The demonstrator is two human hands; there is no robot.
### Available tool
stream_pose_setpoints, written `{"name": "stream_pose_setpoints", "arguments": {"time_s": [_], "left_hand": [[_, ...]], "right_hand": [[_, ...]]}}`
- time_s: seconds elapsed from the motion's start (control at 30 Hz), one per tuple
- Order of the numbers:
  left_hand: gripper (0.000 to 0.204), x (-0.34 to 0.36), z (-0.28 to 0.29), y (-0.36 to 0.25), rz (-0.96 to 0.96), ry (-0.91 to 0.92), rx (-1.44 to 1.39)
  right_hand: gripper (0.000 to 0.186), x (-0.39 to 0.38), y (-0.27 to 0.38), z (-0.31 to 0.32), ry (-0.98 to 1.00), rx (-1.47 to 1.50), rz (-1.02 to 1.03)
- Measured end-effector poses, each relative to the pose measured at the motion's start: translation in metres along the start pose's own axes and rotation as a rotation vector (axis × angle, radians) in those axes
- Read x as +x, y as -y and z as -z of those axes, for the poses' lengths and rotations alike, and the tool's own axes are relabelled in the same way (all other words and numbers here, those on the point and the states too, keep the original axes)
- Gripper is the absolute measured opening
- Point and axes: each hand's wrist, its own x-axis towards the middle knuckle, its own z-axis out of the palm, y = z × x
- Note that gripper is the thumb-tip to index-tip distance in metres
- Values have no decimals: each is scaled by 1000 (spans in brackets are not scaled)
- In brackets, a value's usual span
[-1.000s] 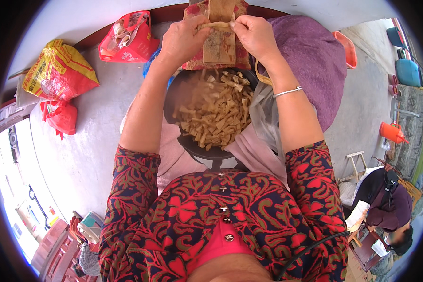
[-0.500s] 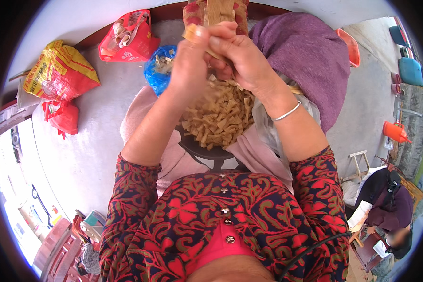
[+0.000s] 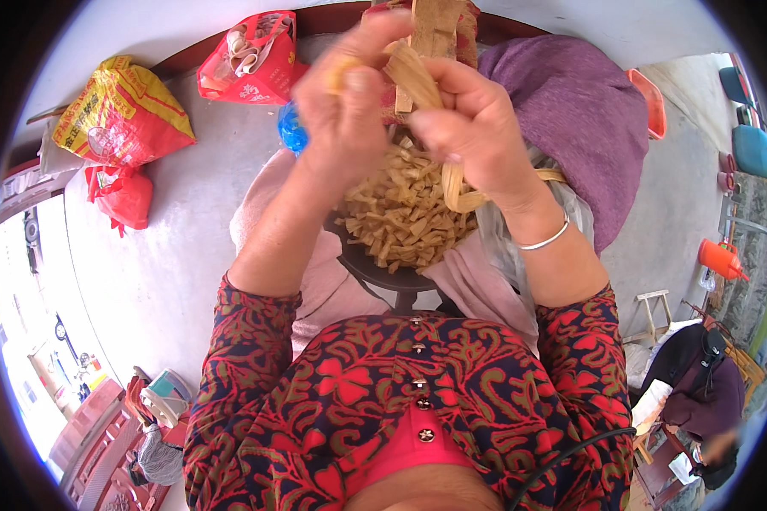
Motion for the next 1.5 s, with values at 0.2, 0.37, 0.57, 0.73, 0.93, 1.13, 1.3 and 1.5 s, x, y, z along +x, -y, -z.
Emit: {"name": "stream_pose_setpoints", "arguments": {"time_s": [0.2, 0.37, 0.57, 0.73, 0.93, 1.13, 1.3, 1.5], "left_hand": [[44, -10, -20, -8, 565, 102, -422], [28, -6, -9, 12, 466, 143, 367], [23, -1, -12, 3, -235, 116, 229], [13, -18, -12, 5, -76, 40, 244], [9, -11, -13, 10, 365, -6, 168], [10, 0, -6, 0, 457, 9, 318], [13, -4, -6, 8, 336, 125, 280], [21, 7, 16, -5, 272, 446, 143]], "right_hand": [[20, 10, -25, 20, -216, -841, 374], [28, 16, -31, 30, -209, -511, 149], [24, 5, -15, 48, -41, 431, -533], [26, 7, -13, 48, 78, -35, -365], [22, 12, -19, 42, -72, -373, -70], [21, 13, -19, 85, 96, -79, -265], [21, 10, -17, 80, 101, 60, -286], [18, 10, -20, 62, 3, -156, -207]]}}
